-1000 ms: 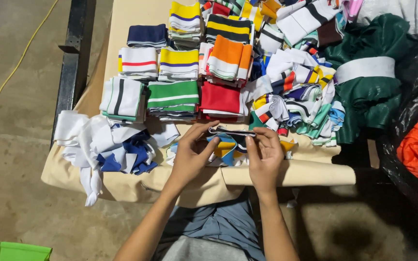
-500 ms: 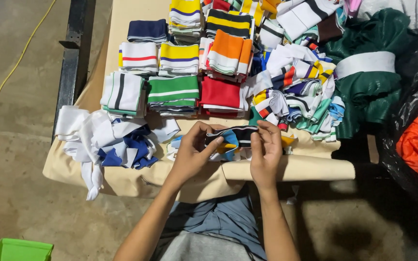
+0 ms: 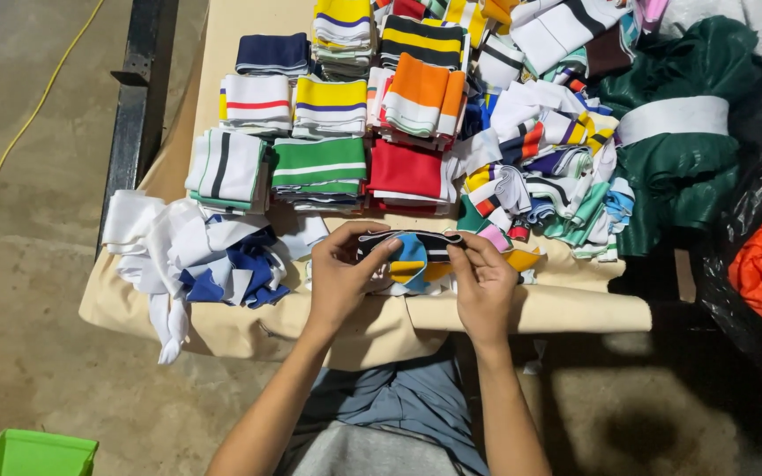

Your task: Folding small fabric labels and organizing them into neat stacks on a work table.

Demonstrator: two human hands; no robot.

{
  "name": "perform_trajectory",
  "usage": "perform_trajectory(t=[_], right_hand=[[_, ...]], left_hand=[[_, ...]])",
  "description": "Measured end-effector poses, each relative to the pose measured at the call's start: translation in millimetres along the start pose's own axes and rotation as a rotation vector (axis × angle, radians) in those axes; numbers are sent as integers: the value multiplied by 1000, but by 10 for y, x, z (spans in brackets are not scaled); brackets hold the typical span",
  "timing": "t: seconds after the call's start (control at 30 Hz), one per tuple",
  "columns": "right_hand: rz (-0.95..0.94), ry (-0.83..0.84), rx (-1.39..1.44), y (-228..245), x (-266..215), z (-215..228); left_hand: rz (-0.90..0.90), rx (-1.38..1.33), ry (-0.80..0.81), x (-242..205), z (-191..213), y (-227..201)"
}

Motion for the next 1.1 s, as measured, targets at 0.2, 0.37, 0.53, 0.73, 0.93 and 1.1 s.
perform_trajectory(t=[0.2,0.37,0.53,0.73,0.93,1.1], right_hand=[[-3,-43,13,-59,-32,59],[27,-68,40,-24,68,38],[128,-70,-1,386,190,-107],[457,21,-188,1031,315,-447],[720,306,-415,923,37,-736],[879,446,-530,667,-165,-777]], left_hand=[[14,-50,-43,13,-16,51],[14,-51,-29,44,19,201],[-33,7,-4,12,-12,61],[-316,65,-23,-15,20,95],[19,-276,513,-43,-129,457],[172,-613,334,-37,-135,185]])
Point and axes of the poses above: each hand's wrist, its own x-axis towards the middle knuckle, its own z-axis out of the back of the hand, y = z × x, the point moved 3 cm from there along x, towards the middle knuckle, and after that the axes turned 11 degrees about x, right-handed, at the moved point
